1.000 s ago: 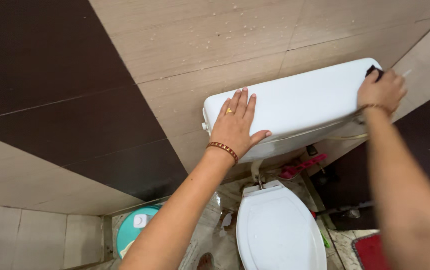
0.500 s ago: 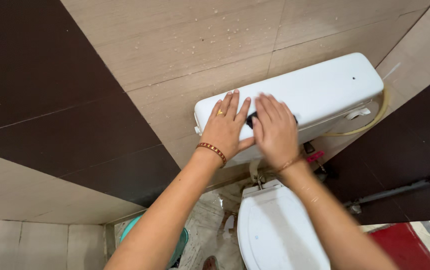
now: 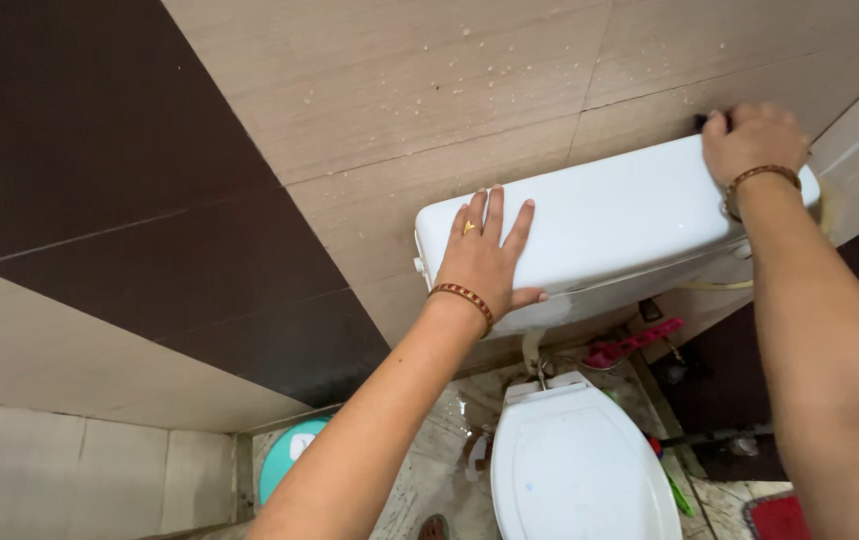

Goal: The person scrubs the top and sides of a white toilet tank using a dark sponge. They repeatedly wipe the surfaces in a back-and-forth motion, focusing on the top lid and the side panels.

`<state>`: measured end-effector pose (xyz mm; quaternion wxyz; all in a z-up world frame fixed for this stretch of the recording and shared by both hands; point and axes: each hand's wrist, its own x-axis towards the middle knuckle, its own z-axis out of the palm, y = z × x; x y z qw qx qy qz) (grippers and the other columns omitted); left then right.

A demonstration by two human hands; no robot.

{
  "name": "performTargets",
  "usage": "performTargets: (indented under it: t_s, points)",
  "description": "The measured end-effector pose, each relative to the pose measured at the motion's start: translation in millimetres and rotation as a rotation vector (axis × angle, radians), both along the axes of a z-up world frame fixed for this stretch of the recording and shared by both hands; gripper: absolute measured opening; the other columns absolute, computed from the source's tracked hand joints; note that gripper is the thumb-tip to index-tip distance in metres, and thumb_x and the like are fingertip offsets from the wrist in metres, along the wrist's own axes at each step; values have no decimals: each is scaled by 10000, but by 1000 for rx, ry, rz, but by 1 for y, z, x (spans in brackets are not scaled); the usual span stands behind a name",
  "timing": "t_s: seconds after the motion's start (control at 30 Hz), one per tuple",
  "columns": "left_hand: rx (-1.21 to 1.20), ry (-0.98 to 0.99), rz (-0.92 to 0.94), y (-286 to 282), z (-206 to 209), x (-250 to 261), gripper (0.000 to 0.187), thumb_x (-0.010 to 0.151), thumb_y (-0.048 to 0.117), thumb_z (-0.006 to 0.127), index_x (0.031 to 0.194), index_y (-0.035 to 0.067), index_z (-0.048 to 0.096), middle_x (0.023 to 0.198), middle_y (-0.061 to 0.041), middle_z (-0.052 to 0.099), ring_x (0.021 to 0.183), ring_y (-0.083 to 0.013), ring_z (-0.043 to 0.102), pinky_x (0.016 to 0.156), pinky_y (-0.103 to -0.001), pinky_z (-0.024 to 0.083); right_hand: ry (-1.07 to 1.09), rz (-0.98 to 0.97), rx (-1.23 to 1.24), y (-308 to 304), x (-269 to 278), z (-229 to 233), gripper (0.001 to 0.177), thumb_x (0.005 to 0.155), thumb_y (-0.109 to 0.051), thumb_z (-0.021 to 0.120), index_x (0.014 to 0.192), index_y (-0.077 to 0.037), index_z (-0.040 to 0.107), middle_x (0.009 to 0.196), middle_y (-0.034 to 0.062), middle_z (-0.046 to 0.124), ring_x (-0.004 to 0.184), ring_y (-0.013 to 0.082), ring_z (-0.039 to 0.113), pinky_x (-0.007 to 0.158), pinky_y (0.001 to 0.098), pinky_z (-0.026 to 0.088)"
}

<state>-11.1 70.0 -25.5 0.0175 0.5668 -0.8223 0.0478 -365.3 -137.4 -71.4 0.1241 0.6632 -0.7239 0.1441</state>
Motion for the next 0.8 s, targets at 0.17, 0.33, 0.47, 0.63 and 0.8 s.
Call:
performTargets:
  t_s: [0.17, 0.33, 0.47, 0.63, 0.8]
  points:
    - [-15, 40, -20, 0, 0, 4, 1163, 755, 780, 670, 1595, 126, 201, 1606, -304, 209, 1490, -461, 182, 1207, -523, 171, -260, -320, 183, 10, -14, 17, 706, 1105, -550, 347, 1131, 51, 714, 1038, 294, 717, 978, 431, 699, 801, 563, 540]
    - [-41, 74, -29, -3, -4, 3, 1177, 734, 782, 687, 1594, 129, 219, 1590, -319, 236, 1478, -467, 204, 1209, -533, 168, -381, -386, 3, 51, -29, 14, 543, 1064, -538, 455, 1176, -81, 727, 1011, 241, 688, 958, 445, 672, 839, 529, 534]
    - [-55, 80, -41, -5, -5, 2, 1193, 718, 779, 702, 1594, 126, 225, 1581, -327, 244, 1470, -474, 213, 1203, -537, 170, -683, -441, -127, 80, -24, -11, 551, 1102, -469, 481, 1368, 1, 587, 1311, 230, 630, 1161, 396, 635, 962, 524, 510]
    - [-55, 93, -43, -7, -8, 2, 1178, 723, 759, 721, 1586, 126, 229, 1572, -333, 251, 1469, -478, 210, 1201, -543, 171, -737, -340, -397, 113, 50, -49, 549, 1159, -304, 431, 1580, 34, 330, 1598, 291, 263, 1433, 482, 348, 1161, 561, 308]
    - [-67, 111, -40, -6, -13, 3, 1167, 730, 727, 738, 1592, 122, 236, 1585, -324, 253, 1478, -478, 206, 1206, -543, 174, -280, 67, -431, 171, 153, -42, 498, 1112, -197, 465, 1541, 49, 414, 1603, 232, 401, 1506, 427, 378, 1257, 567, 285]
